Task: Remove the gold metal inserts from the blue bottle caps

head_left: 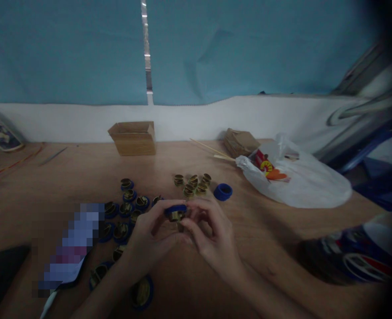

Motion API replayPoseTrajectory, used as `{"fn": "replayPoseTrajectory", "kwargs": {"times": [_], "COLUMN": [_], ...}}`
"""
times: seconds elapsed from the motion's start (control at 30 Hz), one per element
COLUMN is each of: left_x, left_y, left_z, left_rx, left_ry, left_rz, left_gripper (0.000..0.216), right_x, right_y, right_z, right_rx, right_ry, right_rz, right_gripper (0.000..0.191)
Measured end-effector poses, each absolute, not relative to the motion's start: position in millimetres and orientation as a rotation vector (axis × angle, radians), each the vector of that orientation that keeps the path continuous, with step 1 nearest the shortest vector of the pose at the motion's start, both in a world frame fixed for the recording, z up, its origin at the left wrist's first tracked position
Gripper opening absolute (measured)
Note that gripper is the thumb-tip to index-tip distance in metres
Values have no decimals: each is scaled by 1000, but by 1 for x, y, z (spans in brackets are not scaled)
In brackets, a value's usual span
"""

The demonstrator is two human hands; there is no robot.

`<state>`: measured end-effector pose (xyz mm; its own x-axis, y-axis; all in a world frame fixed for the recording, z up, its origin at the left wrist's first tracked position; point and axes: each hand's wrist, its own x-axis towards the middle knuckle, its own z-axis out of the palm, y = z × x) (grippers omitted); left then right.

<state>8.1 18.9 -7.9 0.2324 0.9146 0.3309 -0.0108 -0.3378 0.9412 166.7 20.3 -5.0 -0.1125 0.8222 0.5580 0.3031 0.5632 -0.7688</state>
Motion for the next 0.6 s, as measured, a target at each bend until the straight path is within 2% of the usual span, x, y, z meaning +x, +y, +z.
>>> {"fn": "replayPoseTrajectory", "kwargs": {"times": [0.17,0.43,0.6], "left_x": [9,10,11], "left_y": [19,16,19], "left_z": [-8,-5,-8], "left_rx": [1602,1653,1656], "left_ry": [942,998,1018], "left_rz": [1257,1192,1169], "left_gripper": [52,49,47], "right_x": [163,165,168], "right_y": [17,20,23], "right_z": [-12,-16,-11], "right_rx": [-974,-1044,-1038], "right_ry": [-1659,-1652,-1747], "right_rz": [587,730,727], "right_gripper": [24,9,10]}}
